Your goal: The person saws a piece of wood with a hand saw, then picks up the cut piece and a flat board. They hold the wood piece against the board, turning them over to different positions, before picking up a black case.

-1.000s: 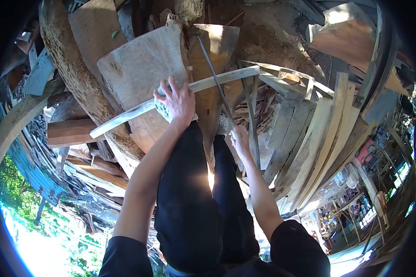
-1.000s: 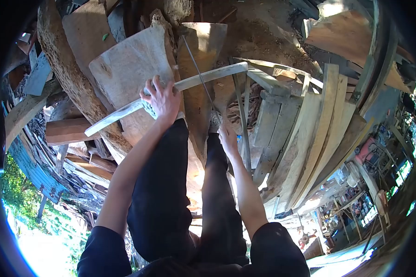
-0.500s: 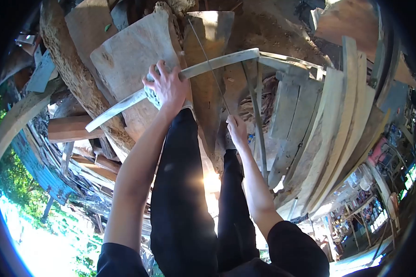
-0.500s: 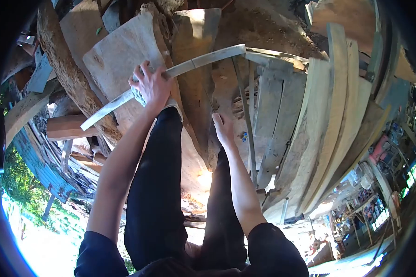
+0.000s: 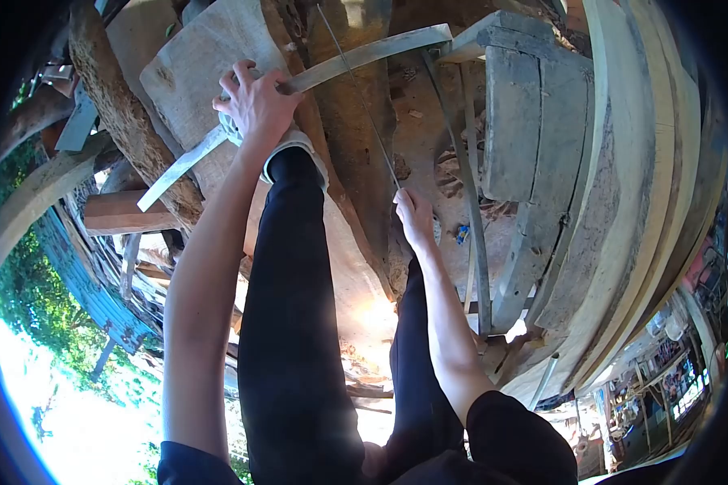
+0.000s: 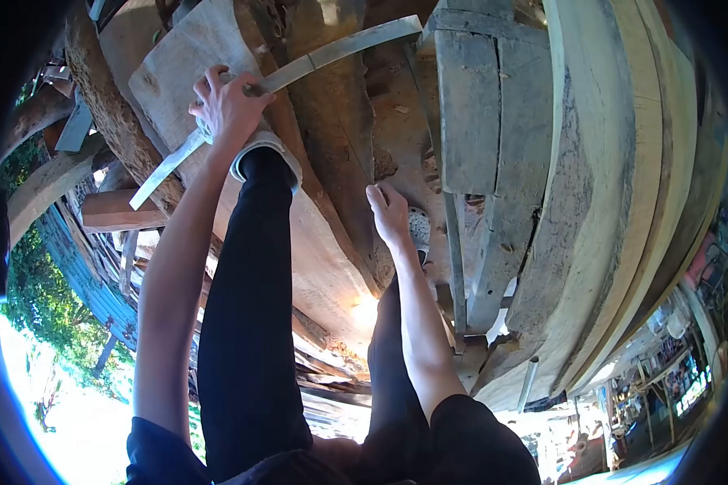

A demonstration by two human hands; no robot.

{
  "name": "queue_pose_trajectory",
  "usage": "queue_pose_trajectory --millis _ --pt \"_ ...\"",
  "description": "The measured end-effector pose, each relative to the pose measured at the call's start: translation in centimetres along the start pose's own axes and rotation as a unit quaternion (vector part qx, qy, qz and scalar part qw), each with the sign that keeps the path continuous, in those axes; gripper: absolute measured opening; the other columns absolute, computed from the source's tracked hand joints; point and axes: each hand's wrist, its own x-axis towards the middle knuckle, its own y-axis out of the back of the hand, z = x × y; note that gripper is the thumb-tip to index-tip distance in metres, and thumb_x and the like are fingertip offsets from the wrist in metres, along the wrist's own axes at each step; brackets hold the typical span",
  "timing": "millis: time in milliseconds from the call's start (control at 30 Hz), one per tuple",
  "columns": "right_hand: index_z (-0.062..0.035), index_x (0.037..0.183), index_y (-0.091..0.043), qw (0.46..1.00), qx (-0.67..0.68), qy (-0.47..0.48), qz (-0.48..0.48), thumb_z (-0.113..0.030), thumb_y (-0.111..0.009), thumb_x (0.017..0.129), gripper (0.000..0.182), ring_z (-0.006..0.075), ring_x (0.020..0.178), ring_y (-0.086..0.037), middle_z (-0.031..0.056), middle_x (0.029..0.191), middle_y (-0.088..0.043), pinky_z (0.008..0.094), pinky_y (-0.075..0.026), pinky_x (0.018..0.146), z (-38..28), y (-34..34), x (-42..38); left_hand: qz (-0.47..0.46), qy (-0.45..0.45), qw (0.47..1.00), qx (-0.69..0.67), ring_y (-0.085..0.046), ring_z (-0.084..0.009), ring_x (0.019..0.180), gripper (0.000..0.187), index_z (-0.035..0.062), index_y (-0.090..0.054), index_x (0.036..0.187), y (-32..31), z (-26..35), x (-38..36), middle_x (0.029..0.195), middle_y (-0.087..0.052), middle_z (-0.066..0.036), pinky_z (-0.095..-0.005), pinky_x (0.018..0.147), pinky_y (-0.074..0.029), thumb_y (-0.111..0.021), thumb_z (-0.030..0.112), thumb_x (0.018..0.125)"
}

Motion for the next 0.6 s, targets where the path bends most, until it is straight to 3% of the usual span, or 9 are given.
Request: queue_pose_trajectory --millis 167,267,600 --pt "-0.0011 0.080 -0.060 0.998 -0.043 0.037 0.014 -0.043 -0.062 0.097 0.046 0.0086 0.065 -0.044 0.0012 0.066 -0.050 0.0299 -0.038 0.060 -5.5 -1.6 4.0 -0.024 0.005 1.000 -0.001 -0.032 -0.0338 0.134 0.036 0.0268 -0.076 0.100 0.0 0.1 0.1 0.138 -0.045 -0.006 -0.0637 0.103 -0.028 -0.083 0.043 0.069" --pt "-0.0017 0.077 -0.060 0.999 0.013 0.032 -0.014 -0.045 -0.061 0.097 0.048 0.0081 0.063 -0.044 0.0006 0.064 -0.049 0.0294 -0.037 0.058 -5.9 -1.7 5.9 -0.014 -0.001 1.000 0.004 -0.032 -0.0333 0.134 0.035 0.0267 -0.076 0.099 0.0 0.1 0.2 0.137 -0.045 -0.006 -0.0630 0.103 -0.028 -0.083 0.043 0.069" --pt "-0.0015 0.081 -0.062 0.999 0.022 0.025 -0.021 -0.046 -0.061 0.098 0.047 0.0060 0.061 -0.044 -0.0020 0.065 -0.050 0.0271 -0.034 0.055 -5.8 -1.1 5.5 0.007 -0.013 0.999 -0.040 -0.034 -0.0364 0.132 0.031 0.0240 -0.078 0.093 -0.6 -0.4 0.2 0.136 -0.047 -0.008 -0.0655 0.103 -0.026 -0.083 0.037 0.066"
